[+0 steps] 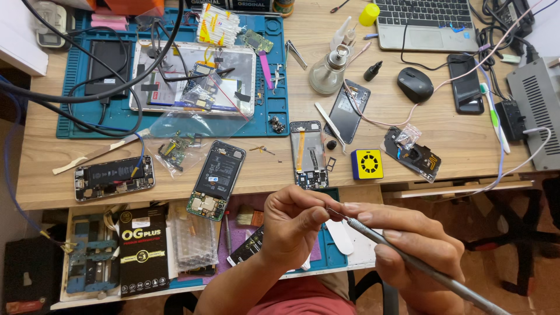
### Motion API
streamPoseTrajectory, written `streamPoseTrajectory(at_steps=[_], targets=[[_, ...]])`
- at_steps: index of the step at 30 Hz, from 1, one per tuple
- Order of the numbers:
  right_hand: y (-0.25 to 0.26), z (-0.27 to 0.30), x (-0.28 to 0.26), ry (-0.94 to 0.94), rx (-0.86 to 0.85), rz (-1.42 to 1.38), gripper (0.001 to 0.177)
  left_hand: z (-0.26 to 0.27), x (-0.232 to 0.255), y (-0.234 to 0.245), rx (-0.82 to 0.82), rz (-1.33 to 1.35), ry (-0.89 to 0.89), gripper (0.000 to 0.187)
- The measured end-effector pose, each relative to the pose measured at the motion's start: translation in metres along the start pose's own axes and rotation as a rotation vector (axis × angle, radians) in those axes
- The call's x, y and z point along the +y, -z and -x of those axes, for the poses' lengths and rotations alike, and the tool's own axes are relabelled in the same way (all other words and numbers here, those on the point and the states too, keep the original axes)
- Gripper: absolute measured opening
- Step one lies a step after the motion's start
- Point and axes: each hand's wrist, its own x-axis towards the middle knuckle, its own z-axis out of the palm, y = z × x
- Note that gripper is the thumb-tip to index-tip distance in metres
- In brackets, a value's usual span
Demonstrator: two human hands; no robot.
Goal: The person uses a metal tool to manipulate a small electronic component and then uses a blue UV light to inspect it. They then handle a disassembled smartphone, removing and reattaching internal parts such as the battery and circuit board while working at a cluttered desk.
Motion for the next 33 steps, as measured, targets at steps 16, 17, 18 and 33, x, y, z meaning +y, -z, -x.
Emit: streamPoseTrajectory(at_steps=[16,17,18,33], targets=[[0.0,-0.001,0.005,0.034,0.006,-0.079,0.017,-0.001,0.001,-0.003,-0.016,-0.007,-0.013,0.015],[0.0,0.0,0.005,0.031,0.004,-0.071,0.017,-0.001,0.002,-0.004,-0.026,-0.005,-0.011,0.015],[0.0,0.0,0.005,0.029,0.002,-0.063,0.017,-0.002,0.002,-0.005,-0.036,-0.003,-0.009,0.015],[0.001,-0.002,0.0,-0.001,-0.01,-0.094,0.017,0.0,-0.001,-0.002,-0.004,-0.01,-0.003,0.015]])
